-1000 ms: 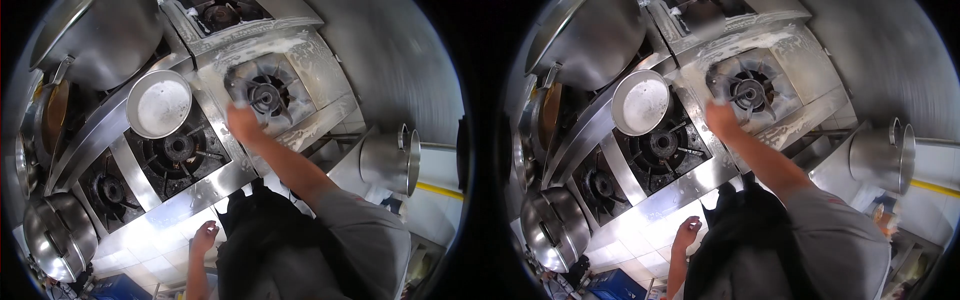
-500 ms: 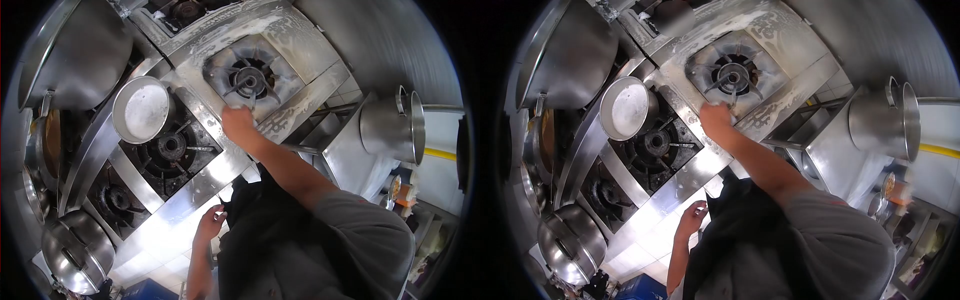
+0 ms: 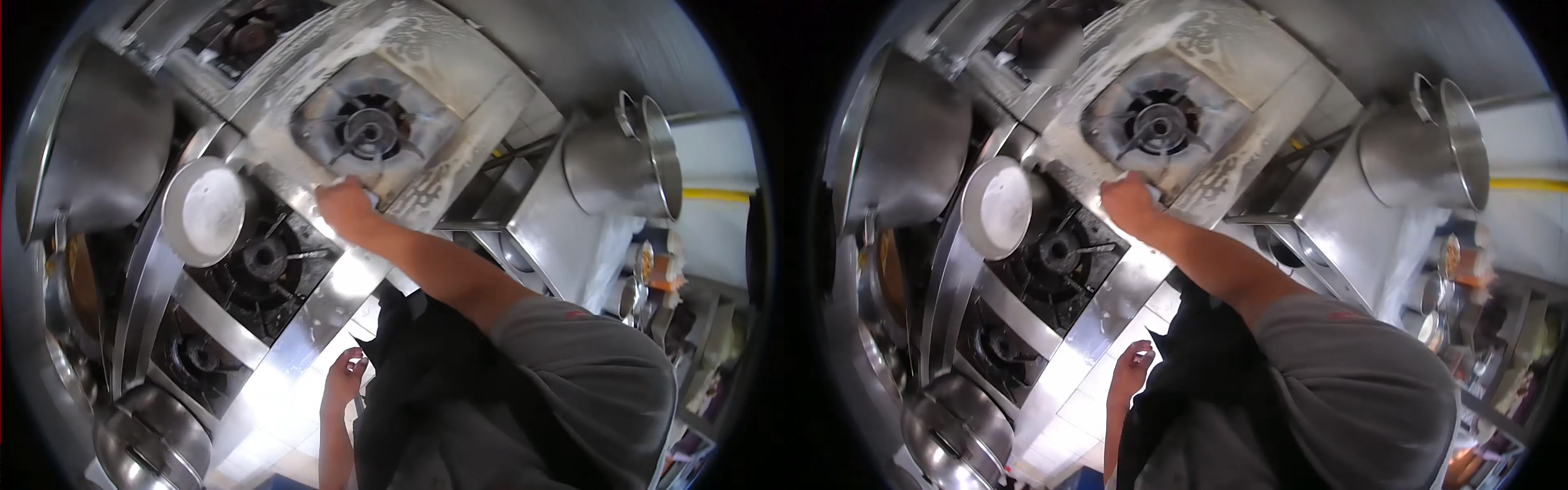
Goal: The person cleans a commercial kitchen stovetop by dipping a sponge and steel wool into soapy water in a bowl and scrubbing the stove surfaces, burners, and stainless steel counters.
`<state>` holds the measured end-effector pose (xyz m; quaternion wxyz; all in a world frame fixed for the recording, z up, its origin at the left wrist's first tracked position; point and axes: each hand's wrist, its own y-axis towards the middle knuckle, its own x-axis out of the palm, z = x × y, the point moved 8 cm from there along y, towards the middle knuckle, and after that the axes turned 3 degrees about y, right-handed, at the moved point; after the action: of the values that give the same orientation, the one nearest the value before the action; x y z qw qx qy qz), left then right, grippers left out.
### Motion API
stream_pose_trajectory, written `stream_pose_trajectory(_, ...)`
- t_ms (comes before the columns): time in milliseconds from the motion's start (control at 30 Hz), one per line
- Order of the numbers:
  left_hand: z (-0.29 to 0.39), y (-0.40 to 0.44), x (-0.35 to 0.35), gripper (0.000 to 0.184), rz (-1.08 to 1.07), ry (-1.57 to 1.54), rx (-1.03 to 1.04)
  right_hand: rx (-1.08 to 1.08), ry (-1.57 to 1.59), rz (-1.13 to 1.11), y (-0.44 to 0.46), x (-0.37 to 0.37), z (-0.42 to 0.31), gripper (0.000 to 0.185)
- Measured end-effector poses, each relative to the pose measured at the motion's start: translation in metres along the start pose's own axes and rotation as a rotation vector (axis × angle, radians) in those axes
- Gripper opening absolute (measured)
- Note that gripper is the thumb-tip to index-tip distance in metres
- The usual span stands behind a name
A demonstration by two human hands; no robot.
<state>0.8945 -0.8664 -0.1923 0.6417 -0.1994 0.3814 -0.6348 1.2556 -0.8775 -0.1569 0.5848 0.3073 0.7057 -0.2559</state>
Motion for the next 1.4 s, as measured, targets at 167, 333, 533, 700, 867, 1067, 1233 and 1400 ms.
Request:
stream_pose_trajectory(167,0.028,0.032,0.002,0.029,-0.044,0.067,0.164,-0.204,0.193,-0.046,-0.111,-0.008,0.072,0.025)
stream_pose_trajectory(333,0.071,0.038,-0.003,0.029,-0.059,0.026,0.134,0.262,0.089,-0.014,-0.087,-0.038,0.179,0.035)
stream_pose_trajectory(533,0.084,0.040,-0.006,0.029,-0.094,0.095,0.071,-0.145,0.112,-0.198,-0.113,-0.028,0.163,0.036)
stream_pose_trajectory(700,0.065,0.043,-0.006,0.032,-0.015,0.099,0.096,0.414,0.107,0.113,-0.071,-0.045,0.295,0.035)
stream_pose_trajectory(867,0.079,0.053,0.008,0.030,-0.048,0.123,0.126,0.067,0.112,0.032,-0.083,-0.041,0.240,0.034)
stream_pose_trajectory(1067,0.094,0.055,0.014,0.029,-0.056,0.195,0.103,0.173,0.132,0.024,-0.078,-0.038,0.254,0.044)
stream_pose_trajectory(1233,0.083,0.048,0.021,0.032,-0.051,0.151,0.091,0.555,0.279,0.010,-0.059,-0.055,0.300,0.051)
stream_pose_trajectory(1400,0.103,0.050,0.026,0.030,-0.059,0.178,0.104,0.244,0.292,0.093,-0.085,-0.065,0.264,0.045)
